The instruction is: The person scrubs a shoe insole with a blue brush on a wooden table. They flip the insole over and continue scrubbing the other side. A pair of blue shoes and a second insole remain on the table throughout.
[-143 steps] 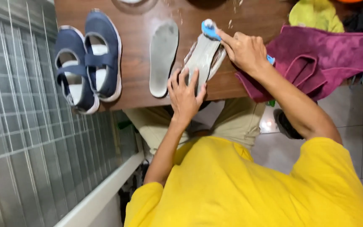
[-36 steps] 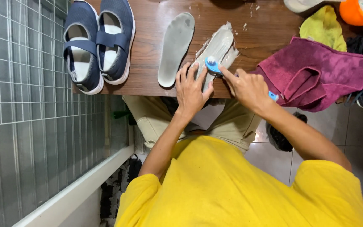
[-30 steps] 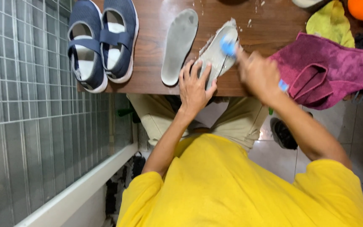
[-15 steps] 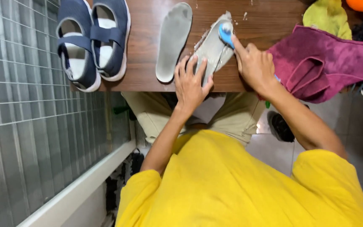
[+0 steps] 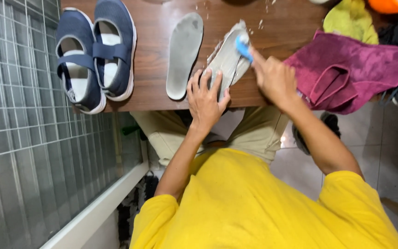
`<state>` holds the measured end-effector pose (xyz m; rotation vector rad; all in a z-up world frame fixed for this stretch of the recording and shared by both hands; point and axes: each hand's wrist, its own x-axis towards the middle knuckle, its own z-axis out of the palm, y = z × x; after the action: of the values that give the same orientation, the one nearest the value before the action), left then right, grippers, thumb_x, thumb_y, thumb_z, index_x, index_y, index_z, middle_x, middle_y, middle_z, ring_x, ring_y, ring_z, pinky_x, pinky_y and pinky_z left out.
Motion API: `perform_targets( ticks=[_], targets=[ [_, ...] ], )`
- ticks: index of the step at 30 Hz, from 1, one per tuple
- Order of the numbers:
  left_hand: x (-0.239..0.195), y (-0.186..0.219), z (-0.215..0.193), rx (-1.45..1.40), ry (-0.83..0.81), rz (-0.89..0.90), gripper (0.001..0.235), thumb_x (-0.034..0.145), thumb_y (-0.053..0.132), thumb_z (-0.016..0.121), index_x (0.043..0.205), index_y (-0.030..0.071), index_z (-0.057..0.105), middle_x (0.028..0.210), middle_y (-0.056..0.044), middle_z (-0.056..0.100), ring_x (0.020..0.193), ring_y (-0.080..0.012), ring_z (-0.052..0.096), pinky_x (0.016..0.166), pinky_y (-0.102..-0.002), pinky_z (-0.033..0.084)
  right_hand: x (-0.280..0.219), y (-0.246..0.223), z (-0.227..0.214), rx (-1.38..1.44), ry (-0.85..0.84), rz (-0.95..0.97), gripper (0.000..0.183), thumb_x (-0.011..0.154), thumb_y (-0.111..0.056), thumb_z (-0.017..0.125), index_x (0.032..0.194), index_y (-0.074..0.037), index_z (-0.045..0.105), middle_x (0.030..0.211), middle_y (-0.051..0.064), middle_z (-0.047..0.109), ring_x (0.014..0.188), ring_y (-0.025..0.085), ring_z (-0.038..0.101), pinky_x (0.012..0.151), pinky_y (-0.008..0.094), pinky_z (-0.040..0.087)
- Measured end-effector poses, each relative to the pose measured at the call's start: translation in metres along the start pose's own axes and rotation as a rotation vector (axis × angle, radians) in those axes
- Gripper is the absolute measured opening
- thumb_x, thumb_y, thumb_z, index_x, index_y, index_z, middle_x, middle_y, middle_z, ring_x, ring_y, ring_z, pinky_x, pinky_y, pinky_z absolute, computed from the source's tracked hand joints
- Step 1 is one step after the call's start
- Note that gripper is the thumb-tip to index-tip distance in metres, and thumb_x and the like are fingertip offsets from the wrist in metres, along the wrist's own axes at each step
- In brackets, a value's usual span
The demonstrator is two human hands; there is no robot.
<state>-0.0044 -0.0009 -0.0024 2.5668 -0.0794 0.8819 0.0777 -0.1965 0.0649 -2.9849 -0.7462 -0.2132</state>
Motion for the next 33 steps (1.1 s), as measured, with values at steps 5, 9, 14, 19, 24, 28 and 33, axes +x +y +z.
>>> perform_targets(
  ticks=[5,9,14,19,24,28,33],
  targets=[
    [0.004,-0.003,0.001,-0.002,0.0,0.002,0.047,0.081,0.034,0.078,0.123,0.013,0.073,0.127,-0.014,0.063,0.13,-0.0391,0.055,0.11,-0.054,0.04,-0.011,-0.036,-0.022,-0.078,0.039,-0.093,0.019,0.103,-0.039,0.056,0.115,-0.03,0.067,0.068,0.004,0.053,0.049,0.034,0.065,0.046,0.048,0.055],
    [0.012,0.009,-0.018,0.064,-0.078,0.011,0.043,0.089,0.032,0.075,0.129,0.018,0.068,0.13,-0.012,0.064,0.125,-0.0373,0.058,0.103,-0.052,0.048,-0.001,0.006,0.021,0.073,0.015,0.051,0.043,0.109,-0.031,0.059,0.152,-0.027,0.055,0.071,0.01,0.056,0.047,0.034,0.058,0.036,0.049,0.044],
    [0.005,0.001,-0.002,0.03,-0.058,0.02,0.046,0.083,0.034,0.077,0.125,0.015,0.073,0.127,-0.013,0.063,0.13,-0.0383,0.055,0.109,-0.054,0.04,-0.013,-0.022,-0.007,-0.018,-0.022,-0.01,0.022,0.105,-0.038,0.051,0.121,-0.031,0.064,0.074,0.005,0.054,0.053,0.036,0.067,0.051,0.051,0.056],
    [0.003,0.003,-0.003,0.029,-0.06,0.014,0.045,0.085,0.035,0.077,0.126,0.016,0.072,0.127,-0.012,0.063,0.131,-0.0372,0.054,0.109,-0.053,0.039,-0.009,-0.025,-0.004,0.032,0.071,0.072,0.036,0.106,-0.029,0.052,0.14,-0.028,0.061,0.071,0.011,0.054,0.053,0.043,0.067,0.05,0.057,0.055],
    [0.002,0.002,-0.004,0.025,-0.064,0.006,0.045,0.083,0.033,0.078,0.124,0.015,0.072,0.127,-0.012,0.063,0.13,-0.0379,0.055,0.108,-0.054,0.04,0.001,-0.023,-0.007,0.055,0.009,0.134,0.032,0.108,-0.034,0.047,0.129,-0.021,0.067,0.074,0.014,0.058,0.059,0.044,0.069,0.058,0.059,0.056],
    [0.008,0.002,-0.004,0.018,-0.047,0.012,0.046,0.084,0.032,0.078,0.126,0.015,0.072,0.128,-0.013,0.062,0.131,-0.0382,0.055,0.108,-0.054,0.04,-0.007,-0.042,-0.024,-0.043,-0.011,0.136,0.03,0.106,-0.041,0.05,0.101,-0.017,0.068,0.071,0.006,0.059,0.064,0.038,0.071,0.061,0.052,0.056],
    [0.005,0.005,-0.004,0.036,-0.053,0.015,0.046,0.085,0.034,0.078,0.126,0.015,0.072,0.127,-0.013,0.063,0.131,-0.0372,0.054,0.108,-0.053,0.04,0.0,-0.011,0.004,0.172,-0.04,0.169,0.035,0.109,-0.038,0.046,0.139,-0.035,0.063,0.078,0.011,0.061,0.064,0.043,0.07,0.057,0.058,0.057]
  ],
)
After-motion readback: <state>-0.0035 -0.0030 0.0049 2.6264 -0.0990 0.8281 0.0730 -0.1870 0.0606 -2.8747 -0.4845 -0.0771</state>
